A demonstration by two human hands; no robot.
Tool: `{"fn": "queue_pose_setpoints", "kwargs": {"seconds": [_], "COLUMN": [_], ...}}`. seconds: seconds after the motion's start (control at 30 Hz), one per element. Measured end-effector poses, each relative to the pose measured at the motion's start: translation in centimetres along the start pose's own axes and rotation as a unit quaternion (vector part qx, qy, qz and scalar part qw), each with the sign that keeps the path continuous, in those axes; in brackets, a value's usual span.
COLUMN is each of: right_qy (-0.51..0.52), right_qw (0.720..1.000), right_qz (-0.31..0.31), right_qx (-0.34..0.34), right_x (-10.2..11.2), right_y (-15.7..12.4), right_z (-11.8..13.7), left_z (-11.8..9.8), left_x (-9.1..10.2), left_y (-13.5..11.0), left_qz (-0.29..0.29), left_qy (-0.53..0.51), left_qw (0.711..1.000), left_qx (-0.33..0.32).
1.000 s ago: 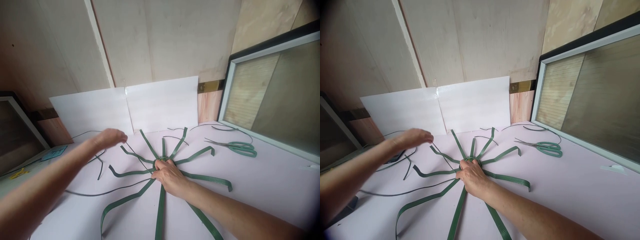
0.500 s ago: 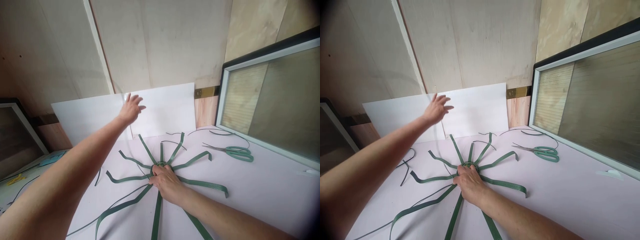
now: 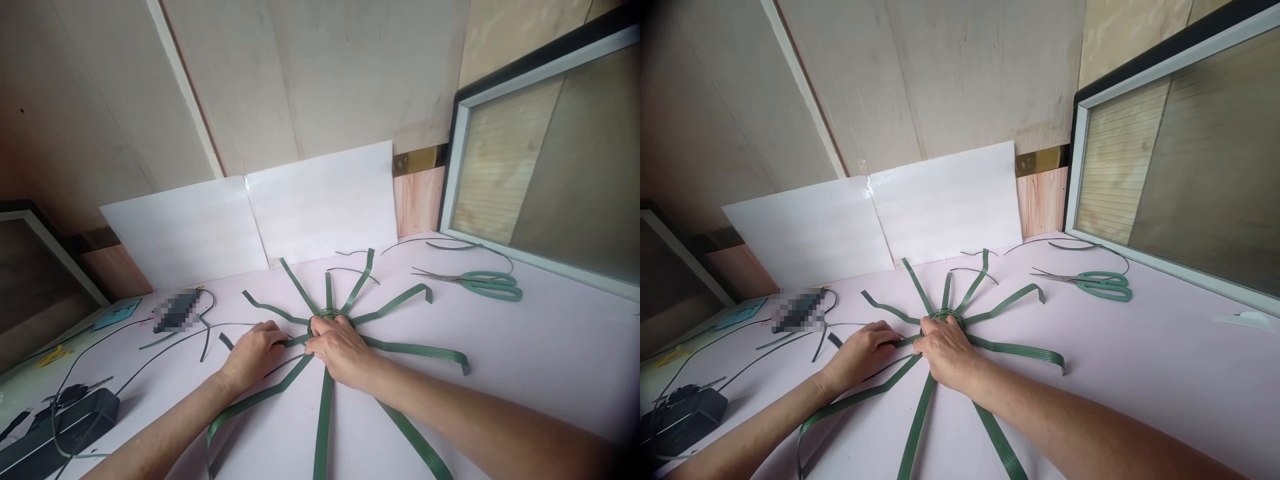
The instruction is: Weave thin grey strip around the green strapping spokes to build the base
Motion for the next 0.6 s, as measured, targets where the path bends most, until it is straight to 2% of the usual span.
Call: {"fn": "queue_pose_setpoints", "kwargs": {"seconds": [0.07,0.13,0.23,0.33,0.43,0.6], "right_qy": [-0.008,-0.014,-0.024,-0.038,-0.036,-0.037], "right_qw": [1.0,1.0,1.0,0.999,0.999,0.999], "right_qz": [0.006,0.007,0.004,0.008,0.014,0.007], "right_qx": [-0.003,-0.004,-0.009,-0.017,-0.019,-0.005], "right_x": [0.0,0.0,0.0,-0.1,-0.1,-0.3], "right_y": [0.0,-0.1,-0.2,-0.2,-0.1,-0.2], "right_z": [0.0,0.0,0.1,0.0,0.0,-0.1], "left_z": [-1.4,-2.2,-2.0,-1.2,-0.4,-0.6], "left_x": [-0.6,-0.9,-1.3,-1.4,-1.5,-2.3], "left_y": [0.5,1.2,2.3,3.0,3.3,3.1], "left_qz": [-0.008,-0.018,-0.026,-0.012,0.041,0.181], "left_qy": [-0.045,-0.086,-0.121,-0.113,-0.078,-0.039], "left_qw": [0.997,0.992,0.99,0.993,0.996,0.982], "left_qx": [-0.061,-0.09,-0.071,-0.029,0.012,0.044]}}
Point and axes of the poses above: each hand's wrist, its own y-axis towards the middle knuckle, its own x-axis out of the back of the hand, z = x × y, the point moved 10 cm from there along y, towards the middle knuckle, and after that the axes turned 2 degrees about z, right-handed, at the moved point
